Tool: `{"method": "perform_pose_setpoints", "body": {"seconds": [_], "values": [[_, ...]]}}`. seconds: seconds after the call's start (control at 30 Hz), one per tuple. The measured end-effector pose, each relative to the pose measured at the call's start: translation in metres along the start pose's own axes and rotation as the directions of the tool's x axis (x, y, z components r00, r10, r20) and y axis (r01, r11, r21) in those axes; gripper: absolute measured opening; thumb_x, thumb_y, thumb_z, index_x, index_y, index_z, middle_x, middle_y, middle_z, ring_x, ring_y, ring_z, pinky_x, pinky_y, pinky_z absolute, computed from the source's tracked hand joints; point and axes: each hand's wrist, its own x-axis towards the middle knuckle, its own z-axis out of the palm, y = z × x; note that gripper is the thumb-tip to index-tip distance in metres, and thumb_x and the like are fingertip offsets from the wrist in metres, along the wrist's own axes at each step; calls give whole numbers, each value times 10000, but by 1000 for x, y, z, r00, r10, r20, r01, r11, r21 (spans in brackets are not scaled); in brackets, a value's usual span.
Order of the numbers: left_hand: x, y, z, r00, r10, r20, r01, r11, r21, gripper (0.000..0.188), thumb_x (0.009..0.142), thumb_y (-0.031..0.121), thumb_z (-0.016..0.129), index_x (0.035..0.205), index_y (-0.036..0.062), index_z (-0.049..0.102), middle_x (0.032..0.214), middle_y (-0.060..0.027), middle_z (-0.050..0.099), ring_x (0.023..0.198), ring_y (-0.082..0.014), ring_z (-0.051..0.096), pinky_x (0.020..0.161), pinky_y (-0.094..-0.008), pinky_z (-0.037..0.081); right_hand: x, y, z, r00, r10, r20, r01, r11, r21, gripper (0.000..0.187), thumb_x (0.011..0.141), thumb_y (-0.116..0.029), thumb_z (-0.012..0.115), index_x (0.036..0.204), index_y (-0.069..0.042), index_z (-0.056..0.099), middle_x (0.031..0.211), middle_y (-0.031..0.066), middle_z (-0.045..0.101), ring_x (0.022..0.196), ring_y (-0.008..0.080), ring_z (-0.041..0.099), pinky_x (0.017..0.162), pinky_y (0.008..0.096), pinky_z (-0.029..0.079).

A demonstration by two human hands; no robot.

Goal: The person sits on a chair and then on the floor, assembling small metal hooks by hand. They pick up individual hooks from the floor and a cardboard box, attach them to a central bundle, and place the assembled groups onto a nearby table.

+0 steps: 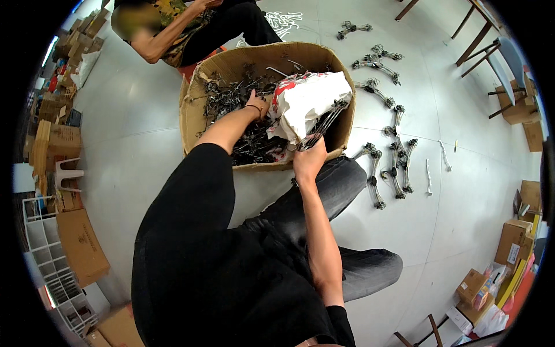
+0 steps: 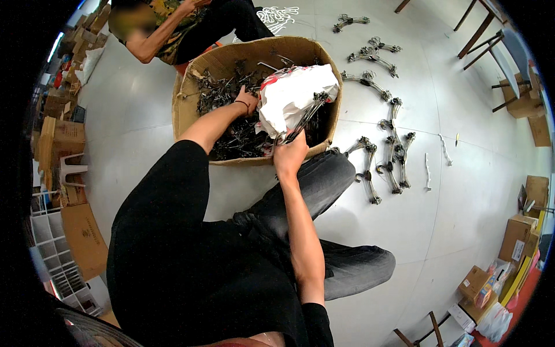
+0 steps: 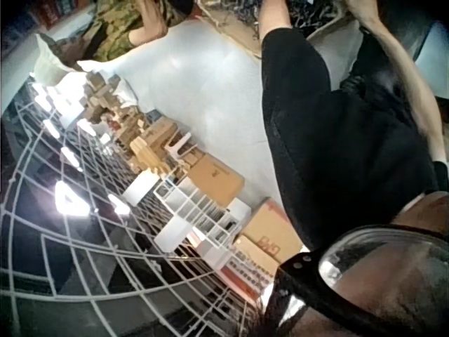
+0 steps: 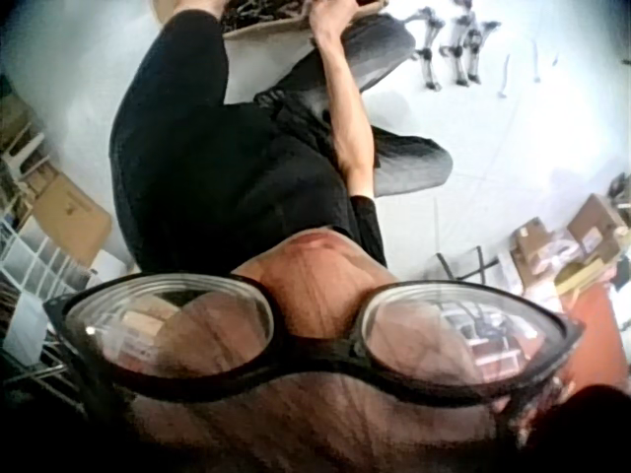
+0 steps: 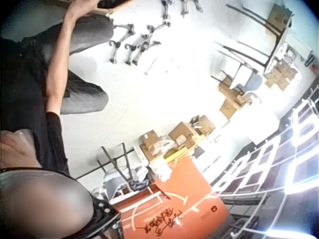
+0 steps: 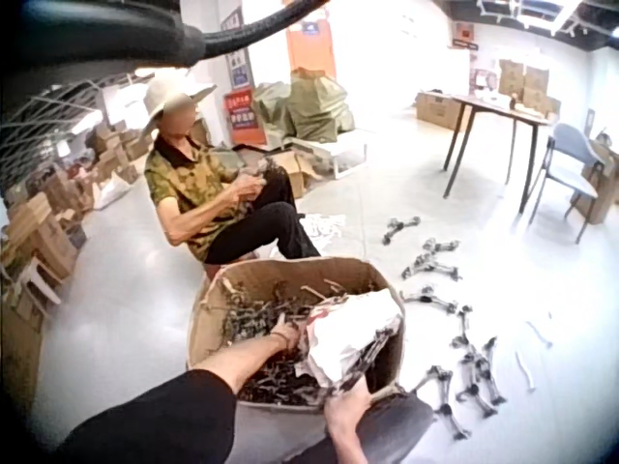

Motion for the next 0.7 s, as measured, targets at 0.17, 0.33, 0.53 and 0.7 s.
{"method": "perform_pose_setpoints", "body": {"seconds": [0.17,0.33,0.53,0.7], "values": [[-3,-15,0,992,127,-21,-128,989,-75,470,725,235,772,1163,85,694,1097,-156,723,1100,-315,661,1091,-600,249,-2,-6,-1,1000,-8,-5,8,1000,-16,188,760,26,668,916,12,565,808,199,658,802,367,670,736,377,504],[0,-11,28,987,24,-160,-26,1000,-9,365,824,198,651,1179,118,672,1037,-109,746,998,-284,705,1017,-529,297,-8,-4,1,1000,-8,-2,8,1000,-28,177,764,29,660,908,8,560,813,214,652,806,391,664,735,384,501],[6,-30,46,974,12,-226,4,998,69,339,849,187,600,1165,86,668,1051,-136,737,1017,-329,689,1061,-635,267,-5,-15,7,999,-53,10,52,996,72,162,774,33,648,909,6,561,802,222,655,811,390,677,728,391,503],[6,-5,-3,972,127,-199,-123,992,28,306,743,303,681,958,87,710,916,-130,734,958,-324,693,997,-614,322,26,-20,-3,998,-60,-13,60,997,46,119,792,46,618,881,6,550,722,179,624,676,279,654,671,347,496]]}}
